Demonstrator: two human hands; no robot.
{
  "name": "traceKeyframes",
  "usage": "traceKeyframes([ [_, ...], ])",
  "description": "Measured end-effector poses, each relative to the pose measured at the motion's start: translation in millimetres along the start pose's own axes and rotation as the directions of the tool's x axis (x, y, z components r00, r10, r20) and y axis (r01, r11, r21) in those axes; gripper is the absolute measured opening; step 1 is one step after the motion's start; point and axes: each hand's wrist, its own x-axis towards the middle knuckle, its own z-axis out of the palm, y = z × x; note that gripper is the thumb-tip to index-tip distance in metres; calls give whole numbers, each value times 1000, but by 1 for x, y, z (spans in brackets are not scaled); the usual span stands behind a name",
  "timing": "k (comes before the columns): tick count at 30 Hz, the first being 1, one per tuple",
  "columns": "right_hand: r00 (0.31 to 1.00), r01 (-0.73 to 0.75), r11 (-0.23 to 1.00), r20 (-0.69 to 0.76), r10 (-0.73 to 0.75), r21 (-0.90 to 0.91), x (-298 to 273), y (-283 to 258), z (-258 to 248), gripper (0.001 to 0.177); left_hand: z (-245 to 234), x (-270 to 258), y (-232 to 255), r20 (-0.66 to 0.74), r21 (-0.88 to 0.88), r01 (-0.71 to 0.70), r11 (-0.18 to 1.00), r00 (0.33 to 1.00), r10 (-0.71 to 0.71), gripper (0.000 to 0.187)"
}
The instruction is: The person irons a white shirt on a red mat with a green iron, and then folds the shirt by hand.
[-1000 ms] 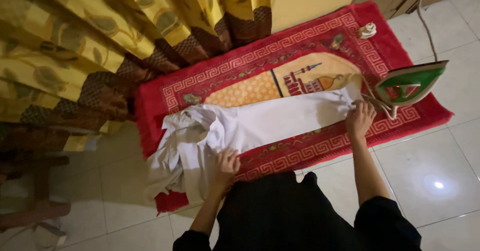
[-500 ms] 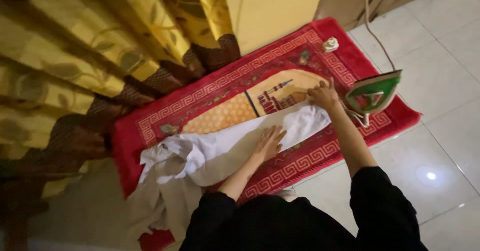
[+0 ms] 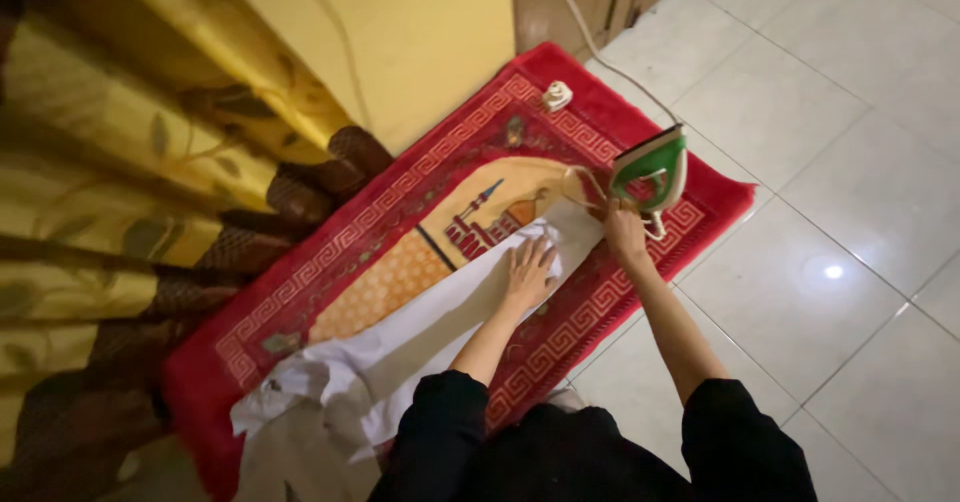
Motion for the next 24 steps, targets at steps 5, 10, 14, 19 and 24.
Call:
traceKeyframes([
  [5,951,-173,944,-201,234,280,-21,12,-3,30,5,22,10,160,91,67,994,984,-81,66],
  [10,773,-141,664,-338,537,734,-35,7,-3,38,7,35,19,-3,-35,24,999,1000,-24,81],
  [14,512,-125,840,-691,511,529,-16,0,-7,86,4,30,16,54,-51,11,999,999,-8,82],
  [19,725,-372,736,-318,611,566,3,31,-31,42,-5,-14,2,-96,-145,-24,989,995,10,79],
  [24,898,-357,751,-18,440,556,17,3,-103,43,-21,-87,-21,-322,-198,65,978,938,-128,79],
])
